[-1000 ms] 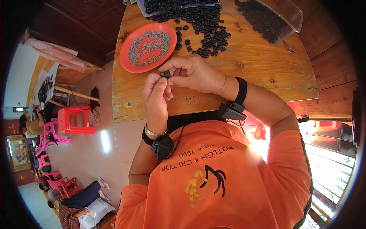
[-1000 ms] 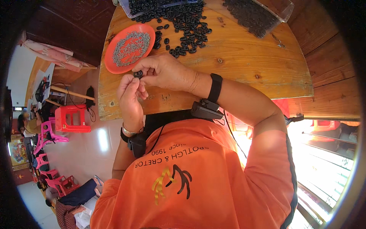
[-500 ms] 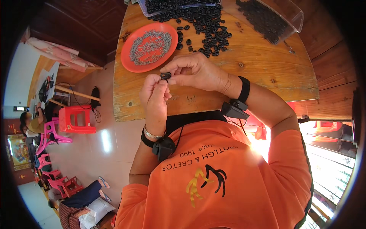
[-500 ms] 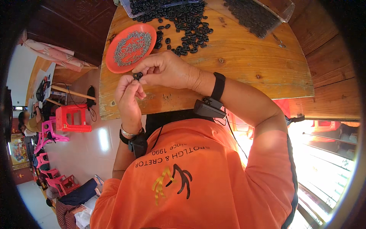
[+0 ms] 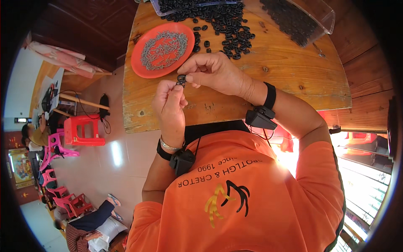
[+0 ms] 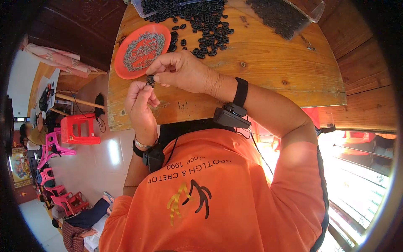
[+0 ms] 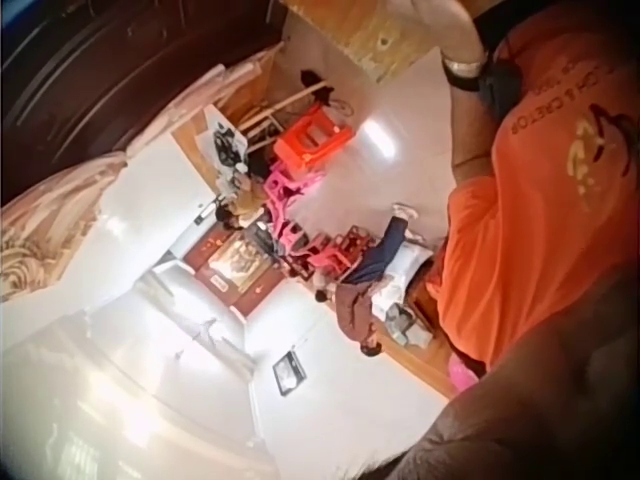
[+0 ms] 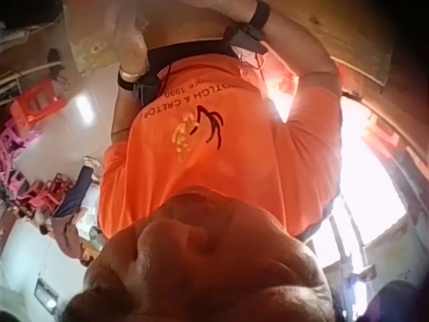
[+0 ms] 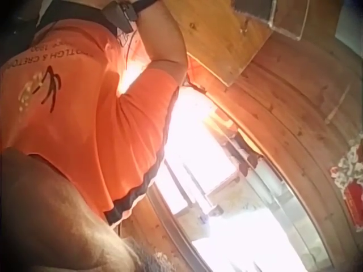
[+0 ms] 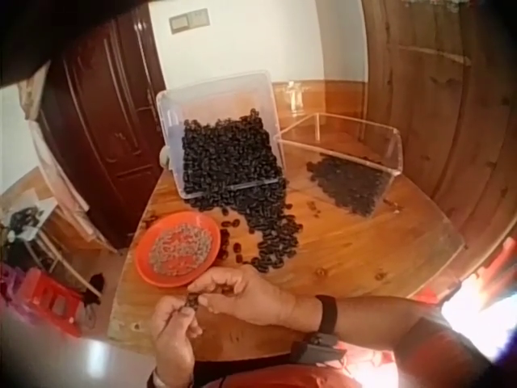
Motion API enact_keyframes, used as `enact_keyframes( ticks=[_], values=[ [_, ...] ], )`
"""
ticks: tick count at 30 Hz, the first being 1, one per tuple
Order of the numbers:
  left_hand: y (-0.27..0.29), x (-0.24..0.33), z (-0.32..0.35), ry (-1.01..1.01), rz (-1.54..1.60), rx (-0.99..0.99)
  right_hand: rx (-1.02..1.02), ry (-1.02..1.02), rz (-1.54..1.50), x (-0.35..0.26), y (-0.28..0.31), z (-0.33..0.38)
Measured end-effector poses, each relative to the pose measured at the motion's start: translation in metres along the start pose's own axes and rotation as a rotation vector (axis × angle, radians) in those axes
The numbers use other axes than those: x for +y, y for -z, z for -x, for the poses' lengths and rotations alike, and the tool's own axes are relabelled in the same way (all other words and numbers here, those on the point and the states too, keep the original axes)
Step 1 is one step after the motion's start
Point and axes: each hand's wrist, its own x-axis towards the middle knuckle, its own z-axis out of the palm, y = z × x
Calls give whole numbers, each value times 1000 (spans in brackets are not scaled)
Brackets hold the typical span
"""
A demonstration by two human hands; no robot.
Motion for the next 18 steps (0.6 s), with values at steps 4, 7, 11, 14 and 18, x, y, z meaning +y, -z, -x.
enact_keyframes(
  ticks=[4, 7, 11, 14, 18],
  values=[
    [-1, -1, 0, 16, 26, 6, 7, -24, -6, 1, -1, 1],
    [-2, -2, 0, 14, 37, 16, 2, -26, -40, 0, -1, 0],
    [-4, -2, 1, 26, 49, 43, 5, -35, -73, 2, -2, 1],
    [-5, -2, 2, 24, 69, 60, -5, -40, -29, 0, -2, 1],
    [-8, -4, 0, 22, 103, 89, 4, -32, 9, 3, -3, 2]
  ],
)
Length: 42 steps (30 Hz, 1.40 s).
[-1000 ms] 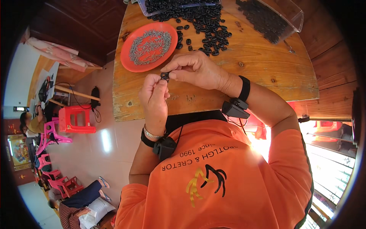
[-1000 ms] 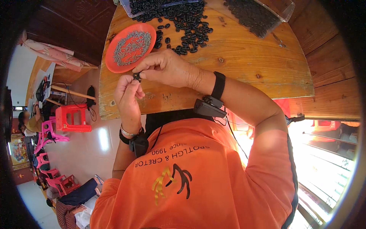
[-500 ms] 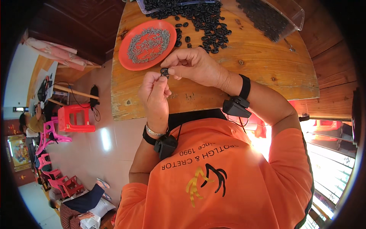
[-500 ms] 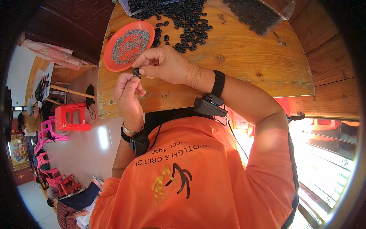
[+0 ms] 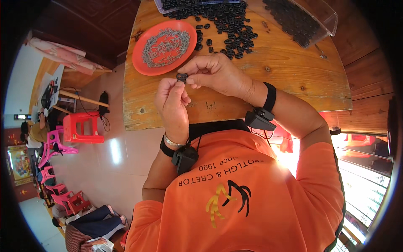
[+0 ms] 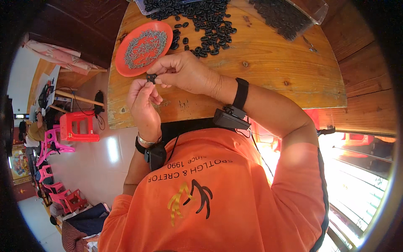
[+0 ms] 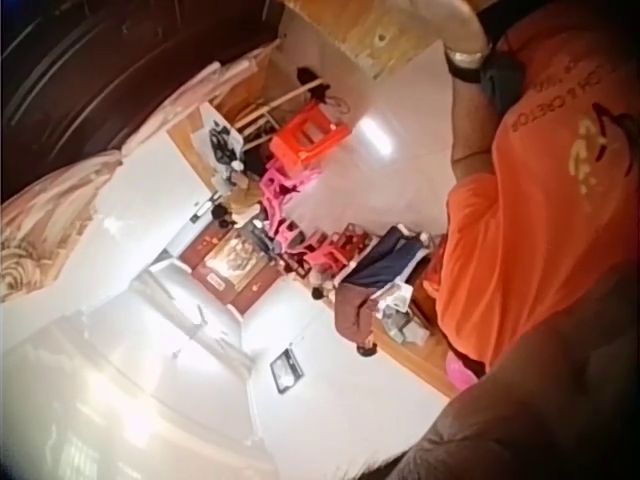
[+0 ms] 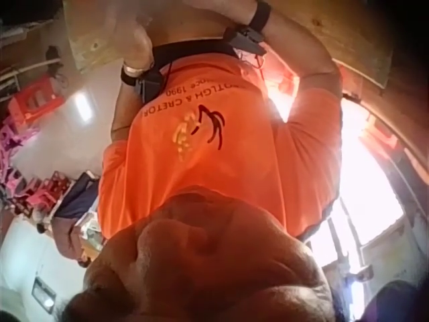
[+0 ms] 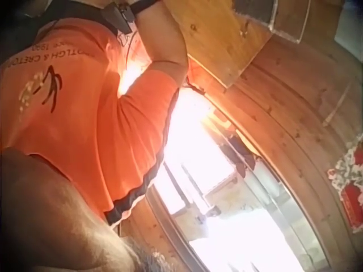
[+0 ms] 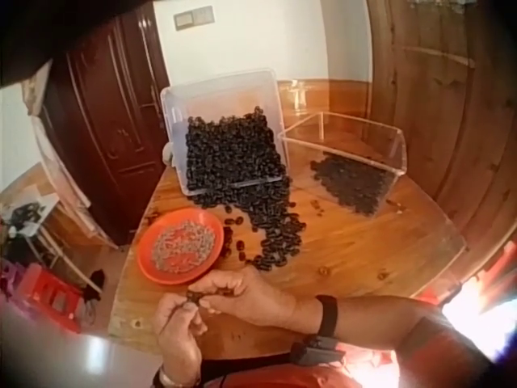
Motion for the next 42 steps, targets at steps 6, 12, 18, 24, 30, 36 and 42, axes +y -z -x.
enact_keyframes(
  ticks=[6, 12, 18, 24, 30, 36, 42],
  values=[
    [0, -3, -3, 51, 45, 8, 31, 118, 68, 1, -6, -1],
    [-4, 1, -5, 70, 47, -15, 83, 113, 319, -7, -5, 2],
    [8, 4, -5, -156, -248, -189, 18, 77, 30, -7, 2, 3],
    [14, 13, -5, -455, -534, -247, -83, -9, -208, -15, 2, 4],
    [20, 9, -8, -629, -712, -261, -93, 1, -185, -19, 3, 6],
    [21, 1, -11, -683, -718, -263, -104, 6, -148, -21, 2, 8],
    [22, -5, -9, -693, -715, -232, -91, 76, -26, -18, 0, 9]
  ],
)
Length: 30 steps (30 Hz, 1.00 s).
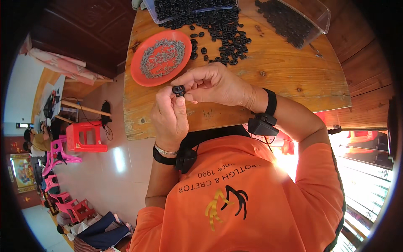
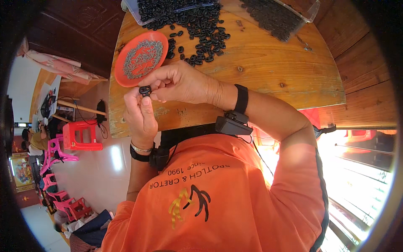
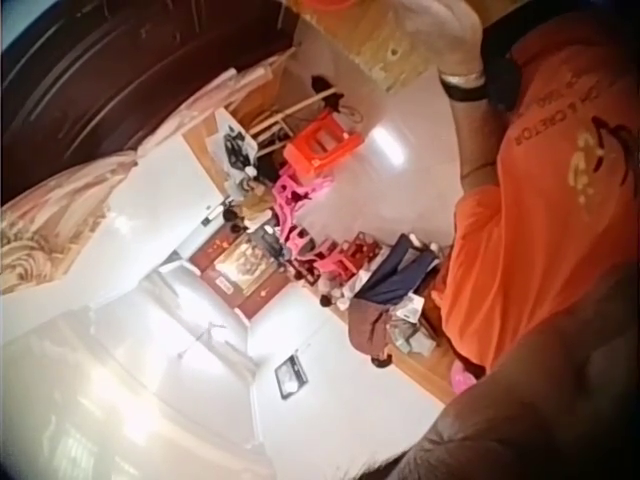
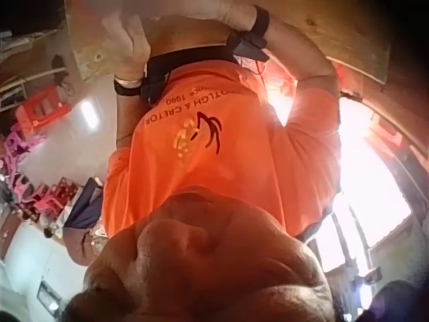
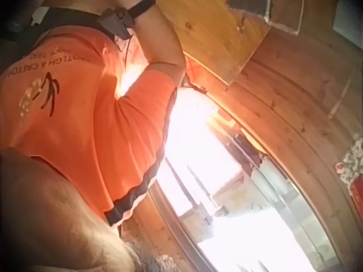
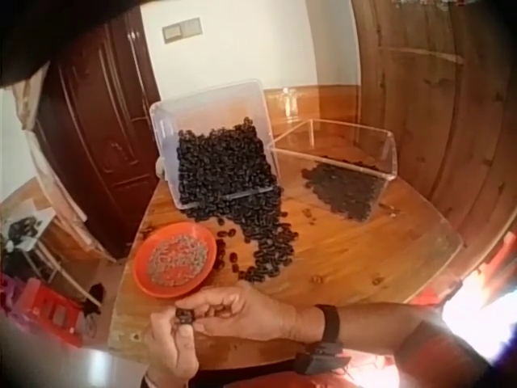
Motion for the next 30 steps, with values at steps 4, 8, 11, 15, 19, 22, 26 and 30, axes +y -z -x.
enact_keyframes(
  ticks=[4, 8, 11, 15, 19, 22, 26, 30],
  values=[
    [2, 1, -1, -22, -78, 11, -30, -1, 50, -3, -1, 1],
    [3, 10, -4, -39, -142, 15, -2, 166, 248, 0, -5, 1],
    [3, 12, -4, -51, -173, 40, 50, 343, 476, 0, -7, 0],
    [0, 14, 2, 132, -23, 27, 78, 375, 580, 1, -10, 0],
    [-2, 13, 3, 324, 156, 1, 117, 373, 649, 4, -7, 0],
    [-3, 19, 1, 431, 328, -3, 140, 362, 620, 4, -8, 0],
    [0, 21, -3, 565, 583, -41, 141, 338, 602, 2, -7, -1],
    [2, 20, -4, 671, 727, -57, 104, 222, 529, 2, -5, -1]
  ],
)
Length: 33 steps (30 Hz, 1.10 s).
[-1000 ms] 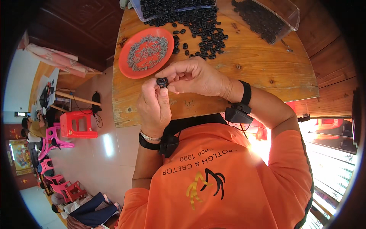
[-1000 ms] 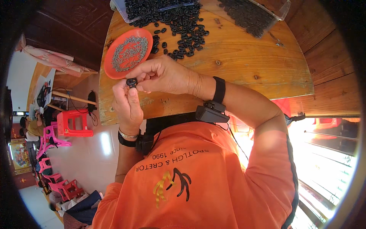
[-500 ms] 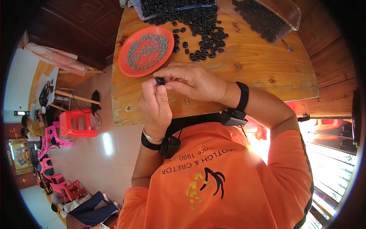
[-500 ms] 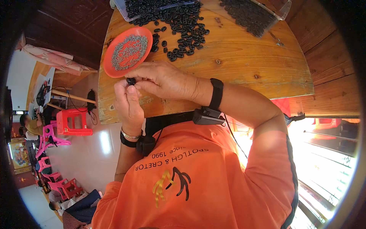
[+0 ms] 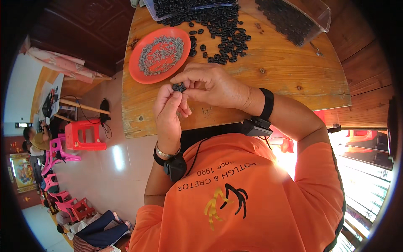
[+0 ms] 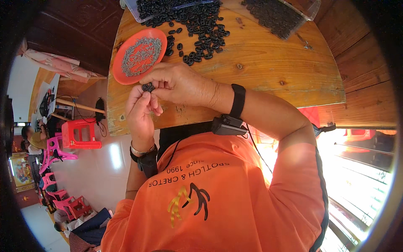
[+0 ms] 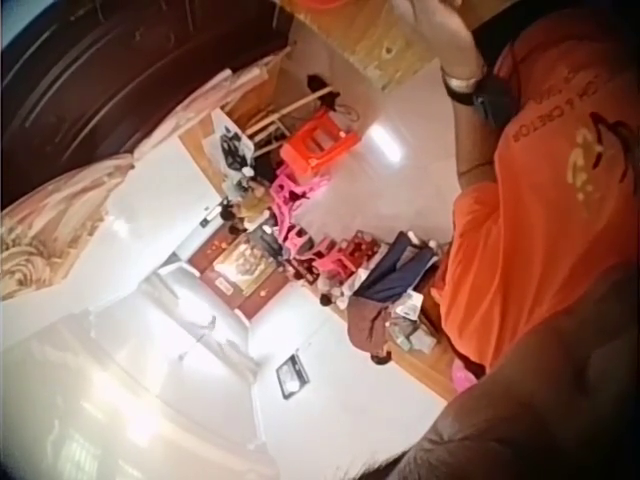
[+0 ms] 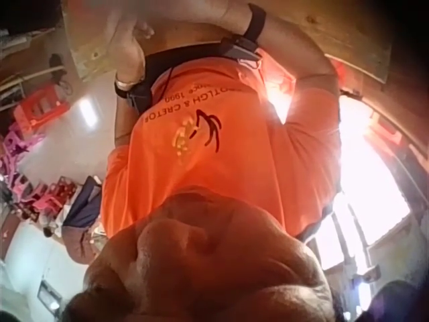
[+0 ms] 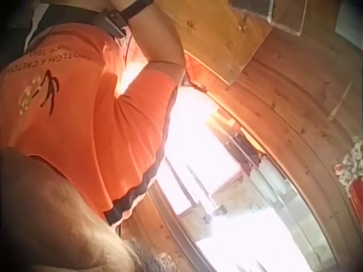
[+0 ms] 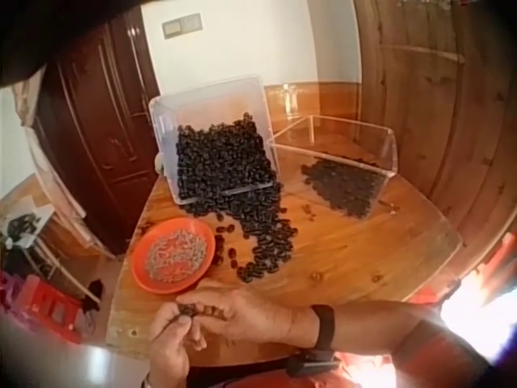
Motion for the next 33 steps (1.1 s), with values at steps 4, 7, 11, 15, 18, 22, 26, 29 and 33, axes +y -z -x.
enact_keyframes(
  ticks=[4, 7, 11, 15, 18, 22, 26, 29, 33],
  values=[
    [2, 0, 0, 9, 19, -25, -13, -29, -22, -2, 1, 0],
    [3, 1, 0, 20, 24, -33, -11, 0, 14, -2, 0, 0],
    [4, 2, 0, 21, -11, -42, 0, 26, 68, -2, 0, 2],
    [8, 0, -1, 47, 35, -66, -5, 43, 68, -1, 0, 2],
    [9, -1, -2, 79, 75, -70, -13, 27, 83, 0, -1, 2],
    [8, 0, -4, 116, 57, -59, -36, 15, 158, -1, 1, 3],
    [9, 0, -4, 123, 17, -37, -21, 96, 212, 1, -1, 2],
    [9, 0, -4, 117, 9, -36, -40, 69, 206, 0, -1, 2],
    [8, 0, -5, 128, 54, -33, -36, 95, 200, 2, -1, 2]
  ],
)
